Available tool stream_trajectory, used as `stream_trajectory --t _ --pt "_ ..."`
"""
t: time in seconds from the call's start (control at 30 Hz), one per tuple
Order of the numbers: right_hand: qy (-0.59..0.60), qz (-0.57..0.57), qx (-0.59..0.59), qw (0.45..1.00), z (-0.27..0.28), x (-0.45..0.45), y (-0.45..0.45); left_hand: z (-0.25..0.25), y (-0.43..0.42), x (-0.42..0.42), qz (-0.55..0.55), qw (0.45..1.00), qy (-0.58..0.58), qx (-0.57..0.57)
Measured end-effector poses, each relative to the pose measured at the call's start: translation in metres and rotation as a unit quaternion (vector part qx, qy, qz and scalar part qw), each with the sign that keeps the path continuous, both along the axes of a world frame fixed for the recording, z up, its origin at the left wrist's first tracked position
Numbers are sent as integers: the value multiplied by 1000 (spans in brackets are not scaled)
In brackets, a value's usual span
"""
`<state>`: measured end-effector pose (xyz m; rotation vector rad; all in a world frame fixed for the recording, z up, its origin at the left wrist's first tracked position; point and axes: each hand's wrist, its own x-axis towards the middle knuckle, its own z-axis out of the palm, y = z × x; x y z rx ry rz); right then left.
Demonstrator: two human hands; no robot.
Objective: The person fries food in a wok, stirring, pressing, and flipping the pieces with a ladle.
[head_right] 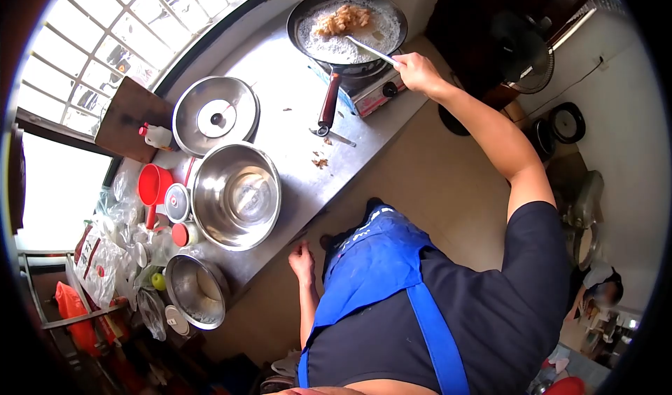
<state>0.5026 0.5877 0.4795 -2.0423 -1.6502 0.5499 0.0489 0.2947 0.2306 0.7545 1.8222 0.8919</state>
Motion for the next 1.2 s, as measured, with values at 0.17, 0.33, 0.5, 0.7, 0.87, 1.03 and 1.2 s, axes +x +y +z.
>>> stream_trajectory --t 0.17,0.33,0.5,0.7,0.87,1.03,1.2 --pt "140 -35 -66 987 -3 10 7 4 -11 -3 14 1000 25 -3" --pt "190 -37 -115 974 24 8 1 -26 -22 -2 13 1000 23 3" --pt "215 -57 -185 957 74 13 -7 -30 -33 -7 -15 1000 4 1" --pt "226 -53 -222 947 135 23 -29 -40 -54 -26 48 998 -3 -35" --pt "203 -45 -190 960 168 41 -36 -58 -70 -37 76 996 34 -46" --pt "154 -23 -152 976 171 29 -8 -55 -66 -33 89 995 8 -38" --pt "125 -20 -141 982 143 6 40 -51 -56 -34 60 998 28 -15"
